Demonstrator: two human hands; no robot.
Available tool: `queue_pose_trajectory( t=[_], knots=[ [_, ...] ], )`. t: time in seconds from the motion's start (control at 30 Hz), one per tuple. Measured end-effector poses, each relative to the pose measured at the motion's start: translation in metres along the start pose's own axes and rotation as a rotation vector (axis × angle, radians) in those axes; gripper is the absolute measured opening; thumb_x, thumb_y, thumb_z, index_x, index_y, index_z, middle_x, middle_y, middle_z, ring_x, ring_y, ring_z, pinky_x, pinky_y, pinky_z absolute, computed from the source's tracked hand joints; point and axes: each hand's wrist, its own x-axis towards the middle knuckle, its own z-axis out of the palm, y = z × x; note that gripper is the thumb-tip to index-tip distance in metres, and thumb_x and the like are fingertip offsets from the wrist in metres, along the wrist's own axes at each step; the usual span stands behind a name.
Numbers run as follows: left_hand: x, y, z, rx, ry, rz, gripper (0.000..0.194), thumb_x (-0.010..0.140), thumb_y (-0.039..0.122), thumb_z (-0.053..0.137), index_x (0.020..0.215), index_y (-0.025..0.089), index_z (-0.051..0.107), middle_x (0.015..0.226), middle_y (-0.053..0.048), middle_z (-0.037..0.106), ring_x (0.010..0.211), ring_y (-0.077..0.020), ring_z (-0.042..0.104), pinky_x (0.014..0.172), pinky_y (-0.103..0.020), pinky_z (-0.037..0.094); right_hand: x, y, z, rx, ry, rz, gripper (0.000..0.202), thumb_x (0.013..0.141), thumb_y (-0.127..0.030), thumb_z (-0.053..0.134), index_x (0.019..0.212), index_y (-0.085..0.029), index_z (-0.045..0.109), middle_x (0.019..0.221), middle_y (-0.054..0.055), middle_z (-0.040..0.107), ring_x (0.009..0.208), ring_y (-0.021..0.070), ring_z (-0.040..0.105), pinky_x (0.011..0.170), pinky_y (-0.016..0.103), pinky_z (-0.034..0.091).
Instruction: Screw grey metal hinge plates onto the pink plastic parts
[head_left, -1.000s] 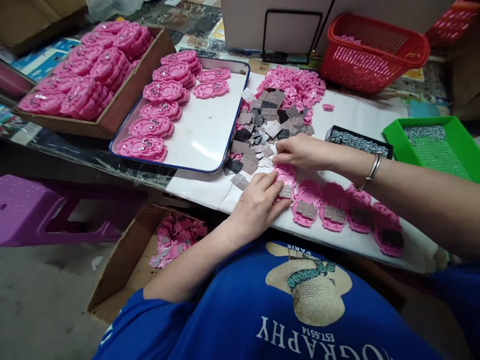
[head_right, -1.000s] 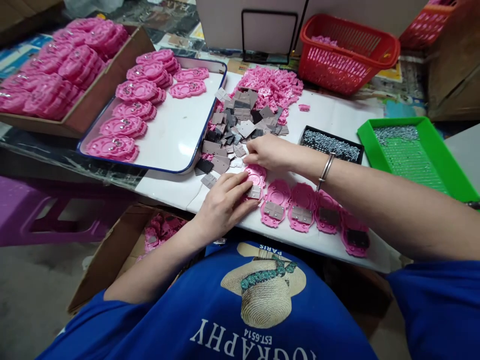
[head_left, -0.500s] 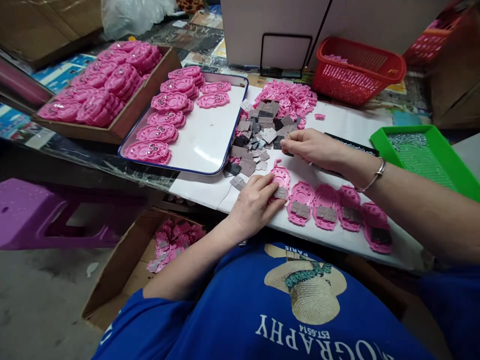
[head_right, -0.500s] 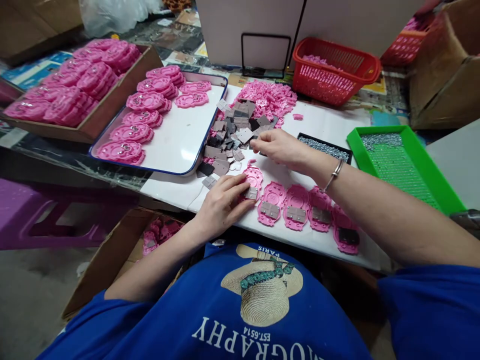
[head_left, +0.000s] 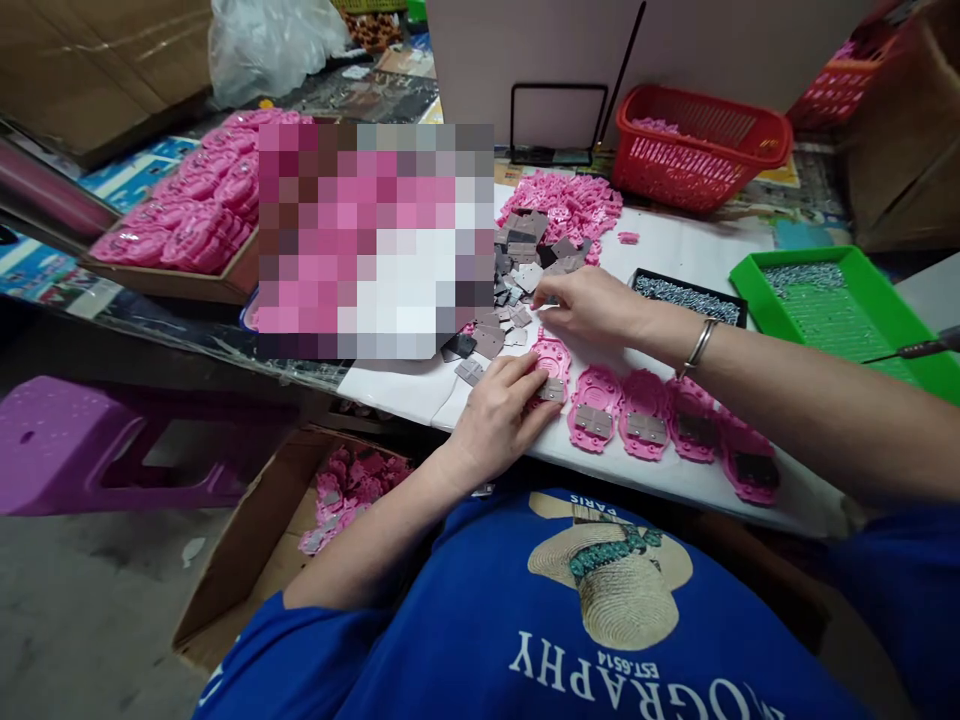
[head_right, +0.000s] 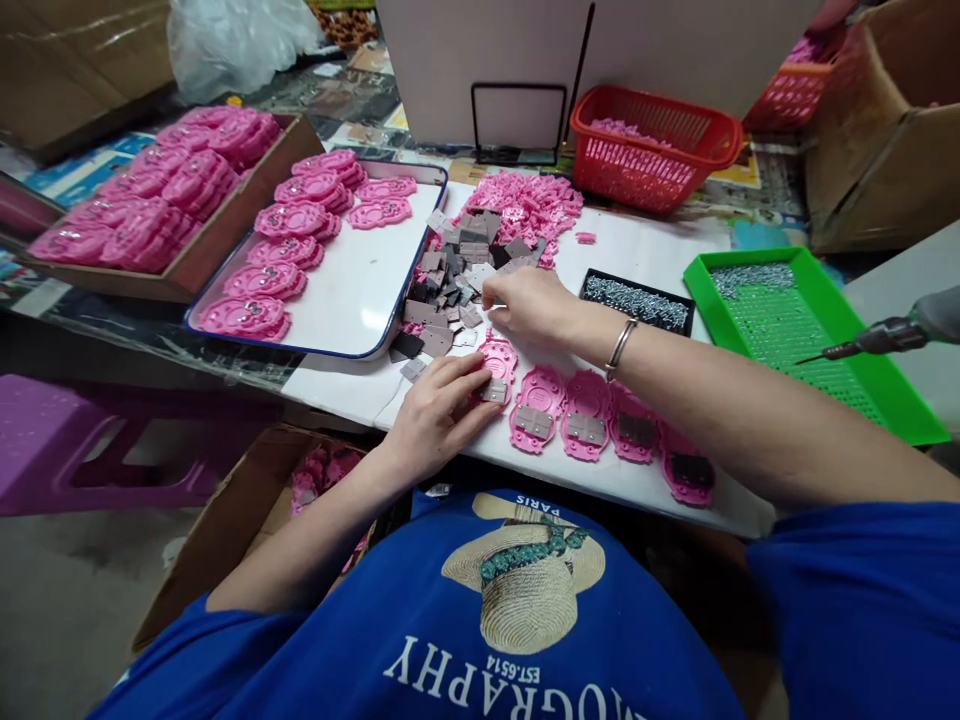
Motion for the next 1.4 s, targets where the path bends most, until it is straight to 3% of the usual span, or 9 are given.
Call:
queue_pose_trajectory(
  t=[0.43, 0.53, 0.6, 0.7, 0.8, 1.0, 1.17, 1.3, 1.4],
  knots=[
    [0.0, 0.0, 0.0, -0.033, 0.037, 0.023, 0.028, 0.09, 0.028, 0.065, 0.111, 0.01, 0.065, 0.119, -0.021, 0.066, 0.109, -0.0271, 0.061, 0.091, -0.049, 0.055, 0.018, 0.001, 0.005, -0.007, 0.023, 0.028, 0.016, 0.082, -0.022, 0.06, 0.092, -0.015, 0.072, 0.091, 0.011, 0.069, 0.085, 0.0199, 0.058, 0.07, 0.03, 0.036],
    [0.002, 0.006, -0.009, -0.098, 0.078, -0.072, 0.024, 0.09, 0.028, 0.065, 0.109, 0.015, 0.067, 0.122, -0.017, 0.066, 0.111, -0.0263, 0.061, 0.095, -0.049, 0.053, 0.011, -0.005, -0.006, 0.07, 0.039, 0.014, 0.015, 0.086, -0.022, 0.058, 0.091, -0.015, 0.069, 0.085, 0.009, 0.067, 0.079, 0.0157, 0.056, 0.069, 0.029, 0.038],
    [0.007, 0.01, -0.016, -0.253, 0.132, -0.251, 0.024, 0.092, 0.03, 0.062, 0.111, 0.017, 0.067, 0.116, -0.013, 0.069, 0.105, -0.0228, 0.064, 0.092, -0.042, 0.054, -0.002, -0.014, -0.016, 0.219, 0.056, -0.022, 0.017, 0.091, -0.026, 0.054, 0.094, -0.014, 0.066, 0.082, 0.006, 0.065, 0.074, 0.0119, 0.054, 0.067, 0.026, 0.04],
    [0.017, 0.013, -0.023, -0.691, 0.196, -0.539, 0.033, 0.093, 0.04, 0.061, 0.117, 0.018, 0.064, 0.1, -0.007, 0.071, 0.085, -0.0158, 0.067, 0.072, -0.028, 0.056, -0.027, -0.032, -0.029, 0.711, 0.004, -0.134, 0.017, 0.091, -0.029, 0.055, 0.092, -0.014, 0.062, 0.078, 0.002, 0.063, 0.068, 0.0084, 0.053, 0.064, 0.023, 0.043],
    [0.026, 0.015, -0.022, -1.01, 0.201, -0.6, 0.031, 0.089, 0.047, 0.065, 0.105, 0.019, 0.067, 0.085, -0.002, 0.069, 0.071, -0.011, 0.063, 0.064, -0.023, 0.053, -0.051, -0.043, -0.031, 1.071, -0.08, -0.209, 0.016, 0.089, -0.032, 0.058, 0.087, -0.016, 0.06, 0.075, 0.001, 0.061, 0.068, 0.0093, 0.055, 0.066, 0.025, 0.047],
    [0.032, 0.028, -0.013, -1.239, 0.099, -0.648, 0.028, 0.083, 0.043, 0.074, 0.083, 0.017, 0.065, 0.069, 0.003, 0.061, 0.059, -0.0066, 0.055, 0.057, -0.019, 0.047, -0.079, -0.033, -0.028, 0.977, 0.048, -0.148, 0.013, 0.088, -0.028, 0.059, 0.087, -0.016, 0.064, 0.07, -0.001, 0.059, 0.063, 0.0081, 0.051, 0.062, 0.024, 0.041],
    [0.037, 0.035, -0.008, -0.968, -0.061, -0.538, 0.028, 0.094, 0.041, 0.059, 0.082, 0.016, 0.064, 0.07, 0.001, 0.062, 0.06, -0.0085, 0.055, 0.059, -0.022, 0.047, -0.093, -0.011, -0.032, 0.732, 0.058, -0.133, 0.019, 0.086, -0.036, 0.063, 0.085, -0.018, 0.068, 0.058, -0.005, 0.045, 0.056, 0.0069, 0.036, 0.056, 0.025, 0.029],
    [0.029, 0.041, 0.002, -0.25, 0.042, -0.119, 0.02, 0.097, 0.031, 0.056, 0.1, 0.015, 0.067, 0.094, -0.007, 0.071, 0.082, -0.0158, 0.063, 0.074, -0.029, 0.051, -0.09, 0.007, -0.024, 0.67, 0.01, 0.048, 0.018, 0.085, -0.031, 0.061, 0.078, -0.015, 0.065, 0.063, -0.001, 0.052, 0.06, 0.0084, 0.042, 0.06, 0.026, 0.033],
    [0.017, 0.044, 0.011, 0.101, -0.046, 0.197, 0.019, 0.096, 0.027, 0.057, 0.104, 0.013, 0.065, 0.108, -0.011, 0.071, 0.084, -0.0179, 0.063, 0.075, -0.033, 0.053, -0.083, 0.015, -0.016, 0.507, -0.075, 0.161, 0.016, 0.085, -0.026, 0.059, 0.078, -0.014, 0.066, 0.069, 0.002, 0.061, 0.065, 0.0109, 0.051, 0.065, 0.027, 0.036]
  ],
)
